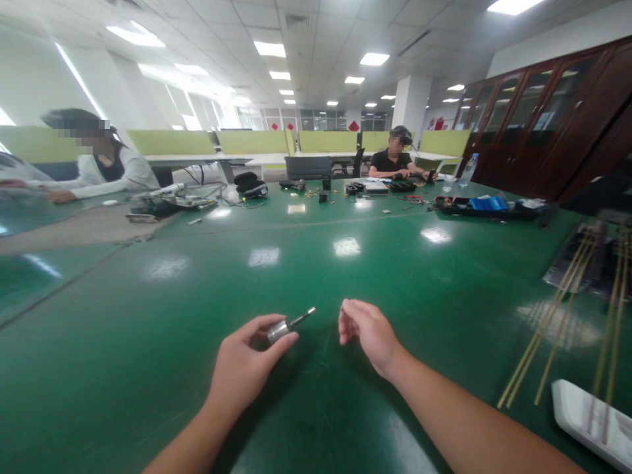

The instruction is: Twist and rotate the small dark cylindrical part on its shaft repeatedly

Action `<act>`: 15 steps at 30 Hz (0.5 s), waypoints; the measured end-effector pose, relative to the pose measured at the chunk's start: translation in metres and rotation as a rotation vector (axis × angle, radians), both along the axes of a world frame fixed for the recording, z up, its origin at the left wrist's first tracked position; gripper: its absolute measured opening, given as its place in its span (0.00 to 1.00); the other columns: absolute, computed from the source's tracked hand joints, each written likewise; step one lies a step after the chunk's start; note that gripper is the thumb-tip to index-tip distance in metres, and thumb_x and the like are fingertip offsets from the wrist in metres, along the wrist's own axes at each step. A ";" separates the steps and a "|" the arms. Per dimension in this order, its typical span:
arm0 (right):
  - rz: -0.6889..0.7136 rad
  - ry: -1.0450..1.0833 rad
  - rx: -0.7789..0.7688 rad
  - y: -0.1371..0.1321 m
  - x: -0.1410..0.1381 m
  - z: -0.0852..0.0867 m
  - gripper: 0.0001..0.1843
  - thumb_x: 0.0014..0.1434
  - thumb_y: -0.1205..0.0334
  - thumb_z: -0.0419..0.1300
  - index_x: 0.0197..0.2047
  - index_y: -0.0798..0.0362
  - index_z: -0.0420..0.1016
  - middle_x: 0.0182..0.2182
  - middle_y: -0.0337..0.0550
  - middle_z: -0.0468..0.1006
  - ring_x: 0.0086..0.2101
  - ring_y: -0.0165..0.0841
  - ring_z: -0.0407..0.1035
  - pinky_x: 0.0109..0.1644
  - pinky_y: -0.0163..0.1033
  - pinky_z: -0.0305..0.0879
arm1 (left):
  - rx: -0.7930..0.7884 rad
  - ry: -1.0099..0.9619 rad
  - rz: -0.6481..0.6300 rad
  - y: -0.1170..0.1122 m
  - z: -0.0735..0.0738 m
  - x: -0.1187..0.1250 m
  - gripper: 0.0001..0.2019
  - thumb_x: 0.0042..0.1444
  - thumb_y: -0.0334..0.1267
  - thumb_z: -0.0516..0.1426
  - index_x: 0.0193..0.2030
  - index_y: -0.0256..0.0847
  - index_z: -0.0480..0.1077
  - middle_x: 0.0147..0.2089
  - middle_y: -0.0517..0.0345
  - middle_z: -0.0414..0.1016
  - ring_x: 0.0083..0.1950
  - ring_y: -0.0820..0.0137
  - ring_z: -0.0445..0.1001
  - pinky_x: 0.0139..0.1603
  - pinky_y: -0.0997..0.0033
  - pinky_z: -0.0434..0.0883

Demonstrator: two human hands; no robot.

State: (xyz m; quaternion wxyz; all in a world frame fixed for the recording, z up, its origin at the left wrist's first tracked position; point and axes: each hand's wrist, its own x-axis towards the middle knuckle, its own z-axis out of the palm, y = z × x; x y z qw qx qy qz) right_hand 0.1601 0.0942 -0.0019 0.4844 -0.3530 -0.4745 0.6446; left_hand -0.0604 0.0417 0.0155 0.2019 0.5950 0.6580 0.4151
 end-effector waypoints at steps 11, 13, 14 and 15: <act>0.044 0.032 0.007 0.002 -0.005 -0.008 0.27 0.58 0.38 0.56 0.23 0.54 0.64 0.15 0.35 0.65 0.16 0.27 0.61 0.23 0.34 0.59 | -0.062 -0.694 0.060 0.005 0.007 0.005 0.34 0.39 0.50 0.72 0.52 0.35 0.73 0.48 0.49 0.77 0.45 0.65 0.75 0.42 0.77 0.73; 0.067 -0.010 0.037 0.001 -0.005 -0.007 0.27 0.59 0.38 0.54 0.23 0.54 0.64 0.15 0.35 0.65 0.16 0.27 0.61 0.24 0.34 0.59 | -0.082 -0.629 0.039 -0.003 0.019 0.001 0.33 0.38 0.50 0.72 0.50 0.35 0.74 0.49 0.46 0.77 0.49 0.61 0.76 0.46 0.73 0.74; 0.077 -0.032 0.052 0.000 -0.005 -0.006 0.27 0.60 0.38 0.53 0.23 0.54 0.64 0.15 0.35 0.65 0.16 0.27 0.61 0.24 0.34 0.59 | -0.091 -0.569 0.015 -0.009 0.025 -0.004 0.32 0.39 0.51 0.72 0.50 0.36 0.74 0.49 0.45 0.77 0.50 0.58 0.76 0.48 0.69 0.75; 0.085 -0.057 0.070 -0.001 -0.005 -0.006 0.27 0.61 0.39 0.52 0.23 0.54 0.64 0.15 0.35 0.64 0.17 0.27 0.61 0.24 0.34 0.59 | -0.104 -0.493 -0.016 -0.017 0.030 -0.010 0.31 0.41 0.52 0.71 0.50 0.37 0.74 0.49 0.45 0.77 0.51 0.56 0.76 0.50 0.65 0.76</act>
